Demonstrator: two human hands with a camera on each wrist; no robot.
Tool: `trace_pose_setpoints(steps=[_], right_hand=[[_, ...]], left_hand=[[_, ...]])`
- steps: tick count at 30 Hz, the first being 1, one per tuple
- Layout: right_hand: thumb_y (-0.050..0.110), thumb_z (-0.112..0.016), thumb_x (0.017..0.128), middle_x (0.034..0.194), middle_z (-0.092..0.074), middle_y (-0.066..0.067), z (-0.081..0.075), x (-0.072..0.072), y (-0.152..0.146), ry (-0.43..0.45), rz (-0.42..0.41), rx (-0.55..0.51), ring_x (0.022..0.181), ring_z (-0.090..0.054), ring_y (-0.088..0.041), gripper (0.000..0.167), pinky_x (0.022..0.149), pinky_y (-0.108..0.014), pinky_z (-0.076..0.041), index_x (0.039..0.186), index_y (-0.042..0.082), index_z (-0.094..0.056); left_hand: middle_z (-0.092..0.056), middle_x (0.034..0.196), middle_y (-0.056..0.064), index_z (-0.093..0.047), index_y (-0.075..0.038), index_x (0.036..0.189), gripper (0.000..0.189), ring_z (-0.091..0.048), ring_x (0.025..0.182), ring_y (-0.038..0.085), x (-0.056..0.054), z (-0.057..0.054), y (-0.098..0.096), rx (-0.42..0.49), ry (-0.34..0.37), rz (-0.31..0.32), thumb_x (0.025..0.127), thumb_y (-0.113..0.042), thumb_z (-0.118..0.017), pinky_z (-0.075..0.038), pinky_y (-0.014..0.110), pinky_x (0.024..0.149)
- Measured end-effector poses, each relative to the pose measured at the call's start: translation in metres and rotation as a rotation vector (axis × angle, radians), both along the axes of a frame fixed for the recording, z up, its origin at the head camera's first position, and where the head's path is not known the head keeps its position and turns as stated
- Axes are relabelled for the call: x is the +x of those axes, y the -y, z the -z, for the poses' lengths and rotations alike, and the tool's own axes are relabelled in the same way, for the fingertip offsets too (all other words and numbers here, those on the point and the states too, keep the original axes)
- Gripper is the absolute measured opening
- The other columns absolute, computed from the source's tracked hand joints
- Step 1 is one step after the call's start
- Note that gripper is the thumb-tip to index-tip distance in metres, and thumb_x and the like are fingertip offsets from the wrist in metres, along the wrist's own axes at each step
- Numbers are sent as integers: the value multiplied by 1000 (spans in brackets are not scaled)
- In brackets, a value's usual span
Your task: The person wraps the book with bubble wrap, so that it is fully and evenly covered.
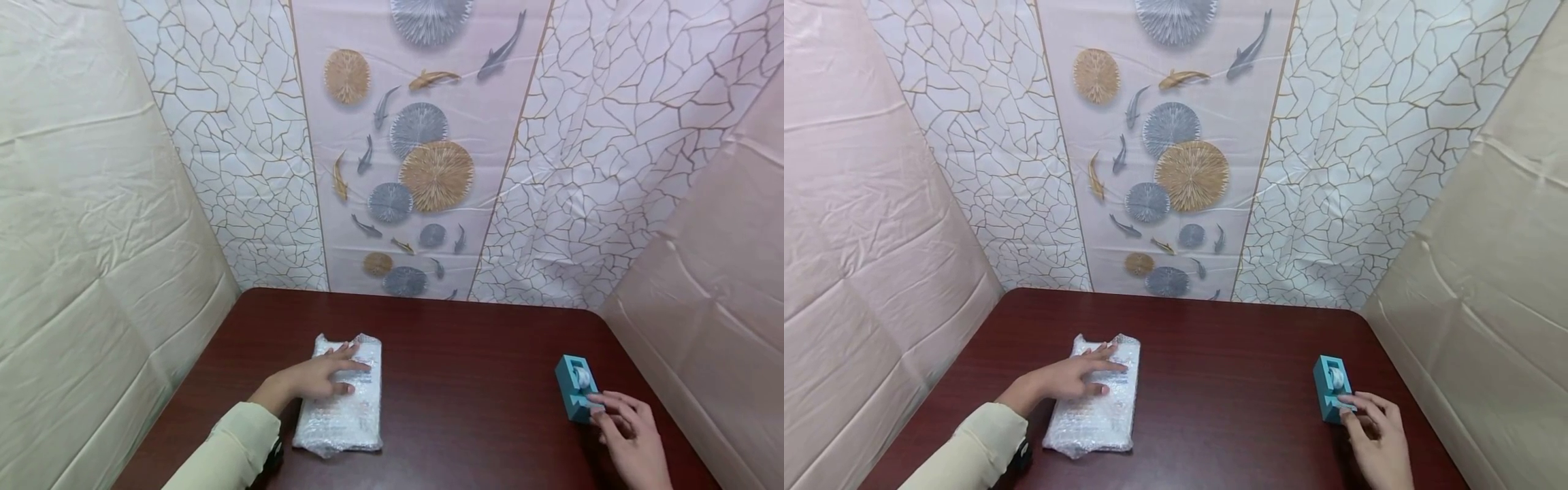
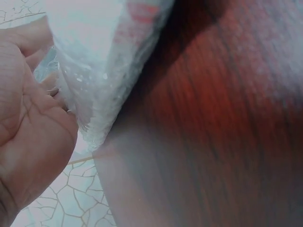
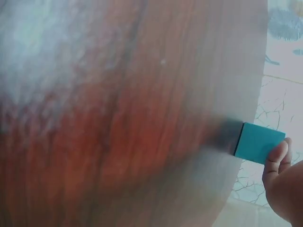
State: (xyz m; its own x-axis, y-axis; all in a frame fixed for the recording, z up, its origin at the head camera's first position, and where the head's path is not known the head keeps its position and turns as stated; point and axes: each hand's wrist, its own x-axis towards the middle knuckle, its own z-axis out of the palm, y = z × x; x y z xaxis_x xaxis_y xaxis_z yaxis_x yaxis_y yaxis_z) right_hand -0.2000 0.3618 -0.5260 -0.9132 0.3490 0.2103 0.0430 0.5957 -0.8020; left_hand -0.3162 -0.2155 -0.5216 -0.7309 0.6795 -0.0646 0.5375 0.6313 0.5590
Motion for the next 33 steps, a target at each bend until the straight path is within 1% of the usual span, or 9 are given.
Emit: trace_pose_setpoints(steps=[4, 8, 11, 15, 20, 23, 26, 29, 33], right_hand=[[5, -69, 106, 133, -45, -2, -6, 0, 8, -31, -17, 35, 83, -62, 11, 32, 64, -20, -57, 137, 0, -74], [-2, -70, 102, 134, -45, -3, -9, 1, 13, -51, -66, 59, 90, -59, 15, 39, 68, -15, -56, 141, 1, -72], [-1, -72, 102, 134, -46, 6, -11, 2, 16, -62, -108, 72, 94, -58, 17, 43, 72, -11, -54, 144, 3, -70], [-2, -72, 100, 130, -45, 24, -14, 4, 24, -86, -167, 81, 97, -60, 15, 50, 75, -10, -53, 149, 9, -69], [-3, -72, 99, 134, -45, 27, -18, 5, 34, -69, -239, 87, 105, -56, 11, 61, 77, -14, -54, 157, 17, -63], [-5, -72, 98, 137, -47, 25, -20, 6, 41, -82, -280, 95, 108, -53, 10, 66, 78, -15, -53, 159, 20, -61], [-11, -72, 95, 140, -51, 23, -23, 6, 49, -148, -332, 100, 111, -52, 9, 71, 81, -13, -52, 159, 18, -61], [-17, -71, 91, 143, -55, 18, -24, 6, 55, -213, -389, 107, 116, -53, 8, 74, 82, -13, -52, 158, 15, -61], [-19, -71, 90, 145, -57, 14, -24, 5, 62, -238, -446, 118, 119, -53, 9, 78, 82, -16, -56, 159, 15, -60]], left_hand=[[-21, 183, 23, -62, -19, 158, 49, -17, 168, 55, 0, -3, 2, 17, 11, -9, 111, -33, -65, -13, 78, 133], [-24, 182, 24, -65, -18, 155, 44, -22, 168, 55, 0, -4, 3, 23, -9, -4, 112, -29, -62, -18, 77, 132], [-29, 181, 23, -68, -16, 152, 41, -26, 167, 53, 1, -5, 3, 22, -29, -4, 113, -27, -62, -27, 77, 130], [-40, 175, 22, -72, -15, 146, 36, -41, 160, 49, 2, -5, 2, 34, -64, -7, 112, -12, -60, -41, 71, 124], [-52, 164, 19, -75, -15, 142, 45, -55, 149, 42, -1, -2, 3, 38, -140, 9, 106, 6, -56, -50, 60, 119], [-56, 161, 16, -76, -15, 140, 50, -56, 150, 39, -2, -1, 4, 26, -168, 15, 104, 10, -53, -51, 57, 119], [-58, 161, 14, -77, -17, 139, 52, -53, 153, 39, -3, -1, 5, 16, -167, 14, 103, 11, -52, -50, 57, 120], [-59, 163, 12, -78, -18, 139, 53, -48, 158, 40, -3, -3, 7, 12, -141, 2, 103, 12, -51, -48, 59, 122], [-57, 167, 10, -78, -21, 139, 55, -41, 163, 42, -2, -5, 8, 7, -99, -17, 104, 11, -51, -43, 63, 125]])
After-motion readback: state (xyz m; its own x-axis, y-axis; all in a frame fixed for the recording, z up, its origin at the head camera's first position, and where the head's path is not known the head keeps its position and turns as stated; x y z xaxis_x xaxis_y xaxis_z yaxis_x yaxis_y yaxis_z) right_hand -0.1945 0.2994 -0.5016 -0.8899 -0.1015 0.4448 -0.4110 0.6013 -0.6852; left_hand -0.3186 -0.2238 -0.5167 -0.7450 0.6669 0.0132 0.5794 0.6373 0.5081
